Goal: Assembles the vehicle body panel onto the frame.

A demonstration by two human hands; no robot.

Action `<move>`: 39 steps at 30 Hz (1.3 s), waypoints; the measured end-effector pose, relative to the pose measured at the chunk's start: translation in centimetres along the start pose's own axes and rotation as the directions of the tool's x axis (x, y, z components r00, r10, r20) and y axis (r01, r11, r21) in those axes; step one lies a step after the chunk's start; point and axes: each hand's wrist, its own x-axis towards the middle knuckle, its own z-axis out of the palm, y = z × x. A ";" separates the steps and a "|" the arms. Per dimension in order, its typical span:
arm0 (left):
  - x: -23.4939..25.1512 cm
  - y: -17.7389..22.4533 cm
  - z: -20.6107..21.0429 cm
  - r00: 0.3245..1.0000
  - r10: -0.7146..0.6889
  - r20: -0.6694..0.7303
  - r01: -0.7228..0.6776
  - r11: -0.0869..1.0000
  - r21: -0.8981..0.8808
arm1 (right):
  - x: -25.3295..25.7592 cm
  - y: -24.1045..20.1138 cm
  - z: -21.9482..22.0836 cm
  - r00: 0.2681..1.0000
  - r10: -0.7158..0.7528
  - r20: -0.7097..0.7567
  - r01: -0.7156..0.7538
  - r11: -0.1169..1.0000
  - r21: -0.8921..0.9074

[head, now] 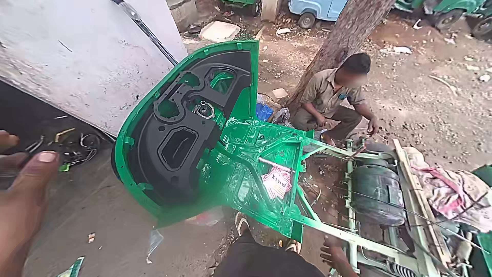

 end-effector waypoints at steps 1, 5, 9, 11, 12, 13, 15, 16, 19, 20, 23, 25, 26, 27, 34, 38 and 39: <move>1.6 0.7 2.1 0.994 -0.065 0.086 0.062 0.997 0.043 | -0.8 1.5 -0.6 0.998 0.059 -0.028 -0.058 0.997 0.048; 6.2 -2.2 9.4 0.905 -0.351 0.240 0.306 0.929 0.207 | -2.5 6.9 -2.6 0.965 0.223 -0.134 -0.222 0.975 0.023; 9.0 -3.6 14.3 0.837 -0.399 0.374 0.318 0.911 0.260 | -2.6 7.6 -0.5 0.962 0.233 -0.141 -0.215 0.968 0.133; 8.7 -3.7 15.6 0.853 -0.370 0.369 0.228 0.899 0.375 | -2.6 6.6 1.7 0.972 0.211 -0.101 -0.197 0.972 0.128; 8.2 -4.0 15.9 0.863 -0.357 0.358 0.180 0.878 0.443 | -2.4 6.3 2.8 0.977 0.196 -0.082 -0.187 0.977 0.101; 8.0 -4.4 16.2 0.878 -0.337 0.341 0.140 0.860 0.490 | -1.9 5.1 4.1 0.984 0.172 -0.041 -0.169 0.983 0.078; 8.0 -5.4 16.1 0.901 -0.277 0.334 0.077 0.859 0.506 | -0.8 2.5 7.1 0.991 0.121 0.052 -0.124 0.991 0.050; 8.1 -5.6 16.0 0.905 -0.262 0.336 0.068 0.867 0.493 | -0.1 1.3 8.6 0.991 0.096 0.093 -0.099 0.995 0.031; 7.8 -4.8 15.7 0.910 -0.282 0.303 0.125 0.885 0.448 | 2.1 -3.4 11.9 0.982 0.022 0.188 0.006 0.989 -0.147; 7.6 -4.4 15.6 0.908 -0.303 0.291 0.153 0.884 0.443 | 2.9 -4.6 12.6 0.975 -0.003 0.222 0.055 0.971 -0.233; 7.7 -3.5 15.9 0.905 -0.331 0.266 0.193 0.879 0.436 | 6.2 -9.5 14.8 0.962 -0.074 0.261 0.161 0.931 -0.329; 7.7 -3.0 16.4 0.897 -0.359 0.258 0.221 0.869 0.442 | 7.0 -13.6 15.5 0.963 -0.091 0.255 0.165 0.944 -0.287; 7.7 -2.9 16.4 0.891 -0.377 0.253 0.234 0.859 0.456 | 6.8 -15.4 15.8 0.963 -0.083 0.257 0.153 0.953 -0.262; 7.8 -2.8 16.4 0.886 -0.391 0.250 0.242 0.849 0.470 | 6.5 -17.0 16.0 0.959 -0.072 0.272 0.143 0.958 -0.248; 8.2 -3.3 16.5 0.871 -0.424 0.247 0.253 0.820 0.513 | 7.3 -23.3 13.5 0.948 -0.130 0.291 0.234 0.903 -0.361; 8.2 -3.3 16.4 0.863 -0.443 0.240 0.262 0.801 0.538 | 8.1 -23.9 12.2 0.938 -0.194 0.289 0.339 0.695 -0.634; 8.3 -3.4 16.4 0.862 -0.443 0.245 0.257 0.800 0.543 | 8.5 -23.6 12.2 0.939 -0.201 0.279 0.340 0.669 -0.661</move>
